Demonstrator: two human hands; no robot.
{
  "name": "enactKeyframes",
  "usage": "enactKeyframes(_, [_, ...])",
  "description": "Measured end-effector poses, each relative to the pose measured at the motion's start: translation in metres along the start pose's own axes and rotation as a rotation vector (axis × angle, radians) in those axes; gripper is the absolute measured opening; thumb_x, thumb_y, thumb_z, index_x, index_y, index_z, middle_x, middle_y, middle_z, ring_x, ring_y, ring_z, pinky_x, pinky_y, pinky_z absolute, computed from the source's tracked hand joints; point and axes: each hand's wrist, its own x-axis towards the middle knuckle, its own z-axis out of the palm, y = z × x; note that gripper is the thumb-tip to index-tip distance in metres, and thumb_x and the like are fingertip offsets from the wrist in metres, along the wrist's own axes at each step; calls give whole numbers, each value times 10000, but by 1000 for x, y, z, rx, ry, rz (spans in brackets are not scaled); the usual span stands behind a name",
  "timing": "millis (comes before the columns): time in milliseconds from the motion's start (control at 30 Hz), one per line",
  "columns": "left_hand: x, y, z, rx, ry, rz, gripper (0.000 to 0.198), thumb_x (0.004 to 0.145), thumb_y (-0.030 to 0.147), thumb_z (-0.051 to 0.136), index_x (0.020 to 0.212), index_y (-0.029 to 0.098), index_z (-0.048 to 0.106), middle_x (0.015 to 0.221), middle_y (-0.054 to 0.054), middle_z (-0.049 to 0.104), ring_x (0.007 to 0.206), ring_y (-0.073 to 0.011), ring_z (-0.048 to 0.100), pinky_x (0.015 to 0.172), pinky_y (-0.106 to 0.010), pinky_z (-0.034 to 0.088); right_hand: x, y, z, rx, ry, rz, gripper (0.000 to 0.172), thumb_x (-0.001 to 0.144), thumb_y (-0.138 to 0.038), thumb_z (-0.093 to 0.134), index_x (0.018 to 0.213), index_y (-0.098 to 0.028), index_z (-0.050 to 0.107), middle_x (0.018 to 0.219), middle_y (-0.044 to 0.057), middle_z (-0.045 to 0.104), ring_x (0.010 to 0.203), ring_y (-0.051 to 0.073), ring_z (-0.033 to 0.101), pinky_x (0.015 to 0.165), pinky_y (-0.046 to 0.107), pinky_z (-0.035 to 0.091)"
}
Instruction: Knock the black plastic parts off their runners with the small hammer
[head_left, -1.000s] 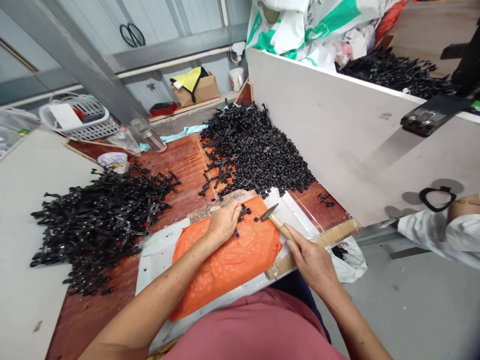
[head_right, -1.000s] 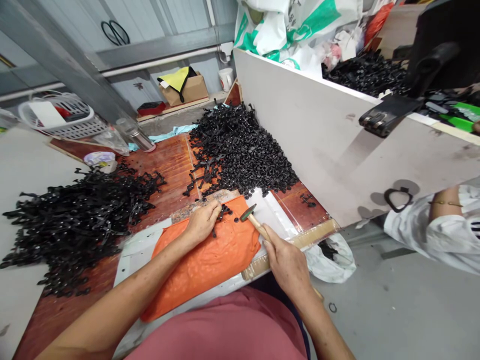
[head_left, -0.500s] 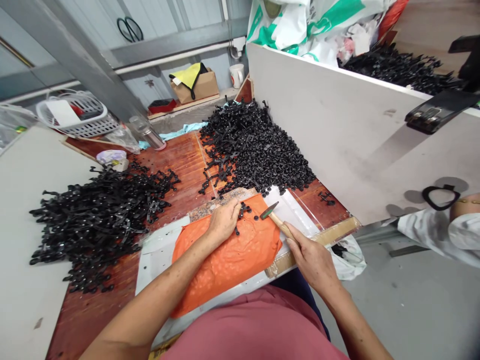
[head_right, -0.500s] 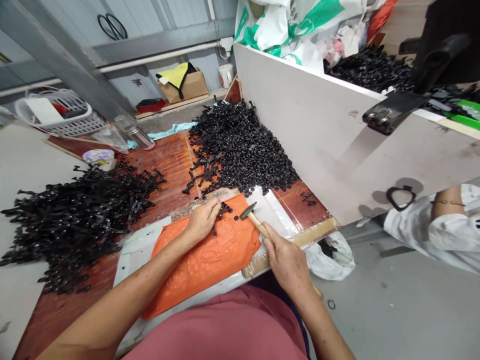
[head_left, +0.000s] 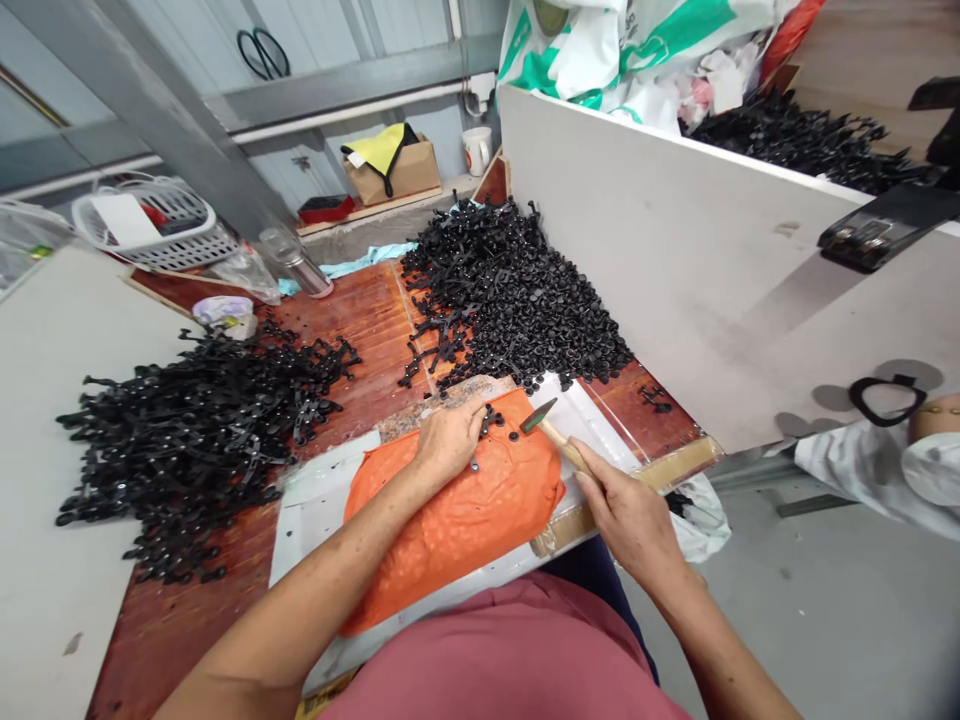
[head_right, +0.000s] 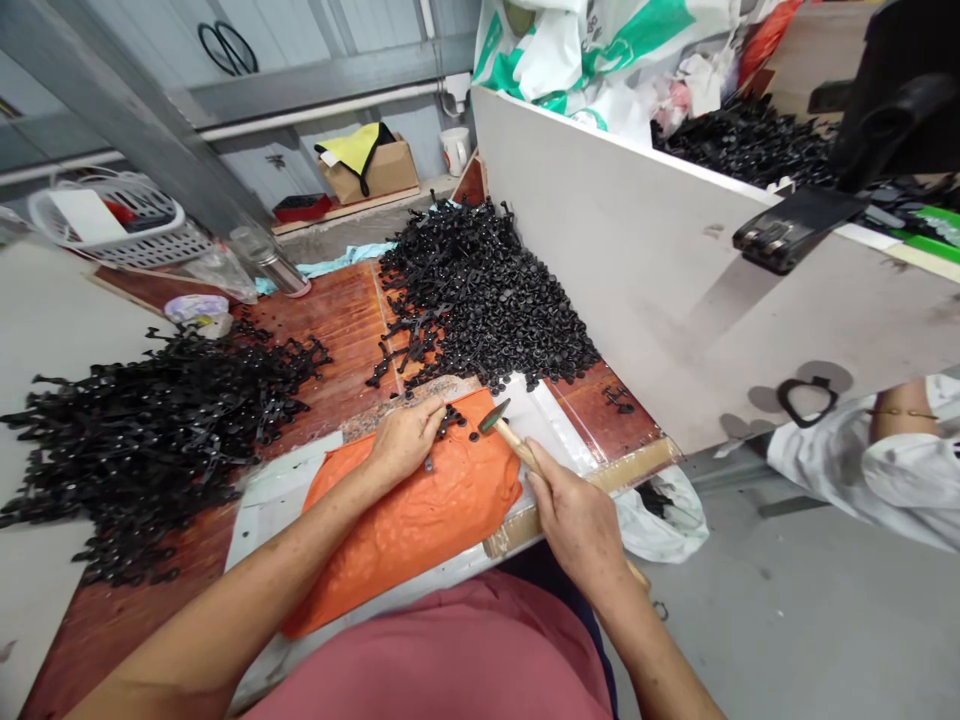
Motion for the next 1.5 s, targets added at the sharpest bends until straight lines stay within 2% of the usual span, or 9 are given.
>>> enactKeyframes(133, [1,-5,4,-45,26,4,352,1041,362,394,1175,304,714,805,-43,741,721,-236,672,684,-303,392,16,-15,-16,-14,77,-74,472,1045,-336,447,1511,-318,518,1254,41,749,921,212,763,752,295,577])
enactKeyframes(300, [-1,-5,4,-12,25,33,329,1037,355,409,1068,297,732,797,-31,737,730,-217,670,715,-292,406,31,-29,-23,-46,31,-160,489,1050,-322,441,1537,-314,484,1233,58,751,919,202,752,805,306,576])
enactKeyframes(700, [1,-6,3,0,27,102,339,1052,330,399,1004,253,726,792,-32,752,723,-201,675,754,-293,407,31,-28,-13,-182,4,-232,492,1052,-299,452,1544,-301,470,988,35,775,797,185,736,631,261,502])
enactKeyframes(867, [0,-5,0,16,23,89,340,1048,336,407,969,250,726,777,-37,751,717,-208,688,704,-285,396,31,-26,-9,-112,92,-214,503,1066,-309,425,1569,-295,426,1074,51,771,836,180,739,679,269,518])
enactKeyframes(1000, [1,-6,2,-1,24,90,352,1048,352,400,970,256,729,768,-41,750,718,-221,694,696,-288,399,32,-24,-9,-224,-4,-224,492,1039,-294,475,1530,-317,490,937,29,780,712,197,730,593,286,502])
enactKeyframes(1200, [1,-4,6,-47,21,40,316,1028,349,422,1016,271,727,780,-49,733,731,-237,687,691,-287,413,38,-29,-11,-196,-47,-202,502,1029,-313,497,1529,-343,488,1059,39,797,825,204,758,659,275,539])
enactKeyframes(1333, [-1,-4,2,-323,34,-40,282,1025,349,417,1122,251,663,793,-40,707,753,-240,670,729,-300,438,42,-25,-10,35,-47,-146,477,1034,-328,471,1509,-350,515,1249,32,752,960,217,762,793,312,579])
enactKeyframes(1433, [-4,-8,-11,-769,51,0,350,1001,439,483,1271,256,609,1011,-58,725,866,-237,661,792,-310,462,40,-18,-5,361,60,-63,486,1035,-357,457,1517,-321,509,1421,16,648,1206,218,678,979,323,543])
enactKeyframes(1500, [-7,-9,-21,-1050,-40,74,436,956,512,560,1311,268,623,1169,-68,704,912,-226,643,791,-299,466,36,-14,0,555,69,-35,482,1025,-392,481,1491,-284,545,1460,14,615,1317,224,602,1069,337,496])
